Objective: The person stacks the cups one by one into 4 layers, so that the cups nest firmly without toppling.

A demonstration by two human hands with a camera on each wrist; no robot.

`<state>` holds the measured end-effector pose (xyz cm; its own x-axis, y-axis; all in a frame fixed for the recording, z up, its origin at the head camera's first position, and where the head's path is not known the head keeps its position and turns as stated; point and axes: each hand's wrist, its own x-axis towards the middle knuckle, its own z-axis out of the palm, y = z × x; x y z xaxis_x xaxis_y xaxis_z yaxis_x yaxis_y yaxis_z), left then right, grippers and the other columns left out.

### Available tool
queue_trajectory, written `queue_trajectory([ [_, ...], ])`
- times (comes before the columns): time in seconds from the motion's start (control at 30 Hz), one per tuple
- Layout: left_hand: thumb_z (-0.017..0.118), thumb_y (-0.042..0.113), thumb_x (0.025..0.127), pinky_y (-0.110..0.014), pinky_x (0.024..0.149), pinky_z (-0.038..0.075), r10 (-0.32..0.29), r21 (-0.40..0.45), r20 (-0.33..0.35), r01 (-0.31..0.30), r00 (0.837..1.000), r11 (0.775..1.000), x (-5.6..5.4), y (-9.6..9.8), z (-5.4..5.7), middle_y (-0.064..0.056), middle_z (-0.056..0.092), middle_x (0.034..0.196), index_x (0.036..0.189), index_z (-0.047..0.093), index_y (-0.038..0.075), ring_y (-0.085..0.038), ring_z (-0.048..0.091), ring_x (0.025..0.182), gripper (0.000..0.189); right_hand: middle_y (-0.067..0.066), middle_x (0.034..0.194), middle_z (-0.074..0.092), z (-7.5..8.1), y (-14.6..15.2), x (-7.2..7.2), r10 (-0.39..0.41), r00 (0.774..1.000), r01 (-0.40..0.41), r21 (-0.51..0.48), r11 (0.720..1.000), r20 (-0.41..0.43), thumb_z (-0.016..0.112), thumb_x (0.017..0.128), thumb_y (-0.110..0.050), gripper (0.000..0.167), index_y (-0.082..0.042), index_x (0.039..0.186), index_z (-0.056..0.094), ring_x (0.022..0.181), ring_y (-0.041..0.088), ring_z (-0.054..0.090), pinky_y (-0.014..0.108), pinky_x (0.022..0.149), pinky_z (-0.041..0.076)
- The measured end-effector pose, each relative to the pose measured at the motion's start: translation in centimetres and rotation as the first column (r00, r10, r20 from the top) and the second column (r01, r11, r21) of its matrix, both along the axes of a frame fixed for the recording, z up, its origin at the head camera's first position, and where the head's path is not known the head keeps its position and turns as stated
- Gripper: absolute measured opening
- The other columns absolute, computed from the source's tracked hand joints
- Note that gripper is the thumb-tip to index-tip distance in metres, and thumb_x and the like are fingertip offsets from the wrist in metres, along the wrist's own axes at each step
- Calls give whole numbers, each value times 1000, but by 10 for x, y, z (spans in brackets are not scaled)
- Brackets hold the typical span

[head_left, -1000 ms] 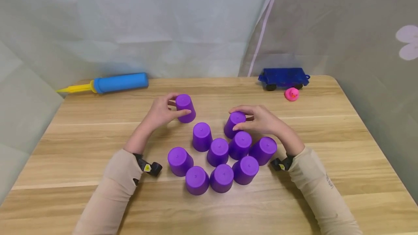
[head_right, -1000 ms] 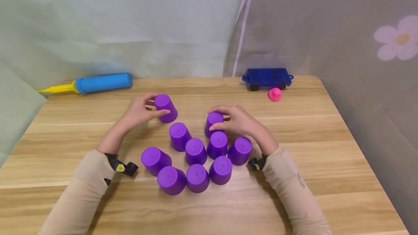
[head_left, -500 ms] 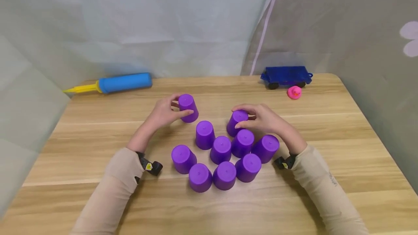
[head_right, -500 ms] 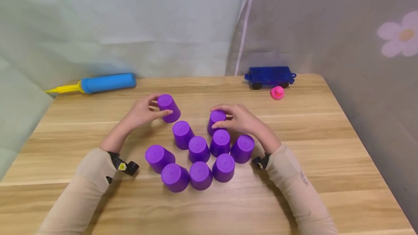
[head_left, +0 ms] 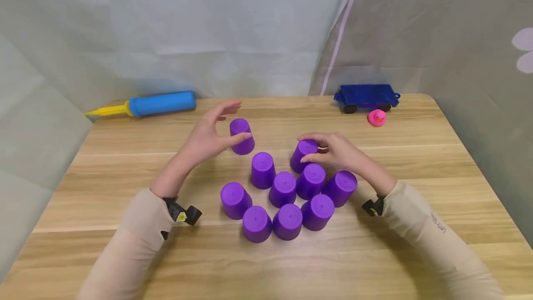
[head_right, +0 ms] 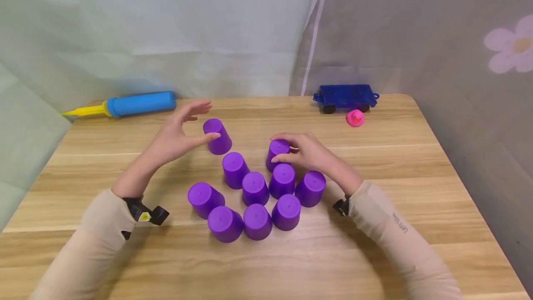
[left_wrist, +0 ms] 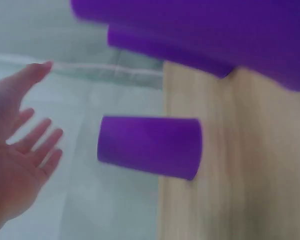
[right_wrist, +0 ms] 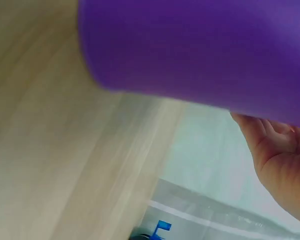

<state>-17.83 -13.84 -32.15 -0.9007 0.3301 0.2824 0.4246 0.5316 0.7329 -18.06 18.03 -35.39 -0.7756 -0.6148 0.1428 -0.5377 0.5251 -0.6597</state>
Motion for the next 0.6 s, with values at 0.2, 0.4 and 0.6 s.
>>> queue_trajectory([
  [0.2, 82, 16, 71, -37, 87, 51, -155, 0, -175, 158, 972, 987, 18, 14, -8, -5, 63, 111, 118, 61, 7, -21, 60, 99, 53, 11, 117, 64, 2, -2, 2, 65, 996, -64, 17, 998, -67, 74, 80, -19, 51, -4, 126, 57, 107, 21, 61, 30, 86, 53],
  [0.4, 79, 23, 75, -38, 102, 41, -260, -109, 1, 258, 966, 960, 33, 22, -9, -7, 57, 124, 120, 60, 8, -22, 51, 118, 50, 14, 120, 62, 15, -5, 1, 97, 992, -89, 114, 990, -75, 74, 81, -20, 53, 0, 127, 56, 106, 26, 62, 33, 85, 54],
  [0.6, 76, 26, 78, -42, 107, 36, -314, -199, 60, 320, 947, 926, 38, 26, -12, -10, 54, 130, 122, 60, 5, -25, 46, 124, 52, 16, 123, 60, 21, -2, -4, 147, 987, -138, 130, 982, -59, 74, 80, -14, 54, 1, 127, 55, 109, 27, 60, 34, 87, 53],
])
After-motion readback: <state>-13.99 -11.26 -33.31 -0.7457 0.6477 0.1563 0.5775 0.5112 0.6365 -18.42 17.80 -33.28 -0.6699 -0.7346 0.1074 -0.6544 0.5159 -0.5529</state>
